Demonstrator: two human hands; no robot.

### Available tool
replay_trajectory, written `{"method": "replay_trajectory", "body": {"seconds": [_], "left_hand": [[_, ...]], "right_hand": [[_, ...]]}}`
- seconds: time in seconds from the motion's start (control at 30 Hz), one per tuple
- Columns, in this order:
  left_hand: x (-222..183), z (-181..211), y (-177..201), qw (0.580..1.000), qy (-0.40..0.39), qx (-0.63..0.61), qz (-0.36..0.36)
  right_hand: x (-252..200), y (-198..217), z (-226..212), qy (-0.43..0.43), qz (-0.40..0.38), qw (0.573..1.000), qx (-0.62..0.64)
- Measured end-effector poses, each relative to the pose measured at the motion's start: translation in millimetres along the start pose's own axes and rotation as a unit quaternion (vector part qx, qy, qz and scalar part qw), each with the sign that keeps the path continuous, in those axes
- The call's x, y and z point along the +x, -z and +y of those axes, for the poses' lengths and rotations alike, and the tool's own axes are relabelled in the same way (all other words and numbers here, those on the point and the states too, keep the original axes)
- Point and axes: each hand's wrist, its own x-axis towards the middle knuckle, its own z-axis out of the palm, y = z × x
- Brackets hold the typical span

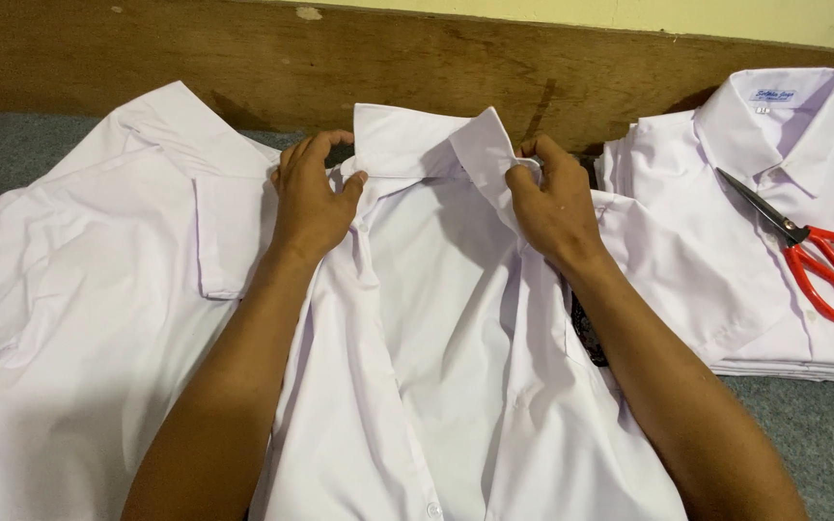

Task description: Inspecting a white school shirt and using scissors to trim loose threads from the collar and seams.

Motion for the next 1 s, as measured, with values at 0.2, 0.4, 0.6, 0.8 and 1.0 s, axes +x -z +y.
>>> {"method": "replay_trajectory", "body": {"seconds": [0.2,0.4,0.6,0.8,1.0], "left_hand": [[2.0,15.1,-2.1,0.987,-0.068,-0.136,0.049],[11.5,10.6,-14.4,0.948,-0.04,-0.314,0.014],[4.6,20.1,-24.6,0.887,-0.02,-0.459,-0.055],[-7.7,36.8,-33.3,0.844,0.003,-0.519,-0.134],[-14.2,40.0,-34.1,0.906,-0.055,-0.378,-0.182]], "right_hand": [[2.8,4.0,9.3,0.044,0.052,0.996,0.06],[-5.2,6.8,-12.6,0.065,0.08,0.989,0.108],[-7.2,-10.9,7.0,0.072,0.054,0.988,0.122],[-16.1,-24.2,4.8,0.048,-0.03,0.99,0.133],[-23.4,-32.2,3.0,0.12,-0.041,0.986,0.112]]}}
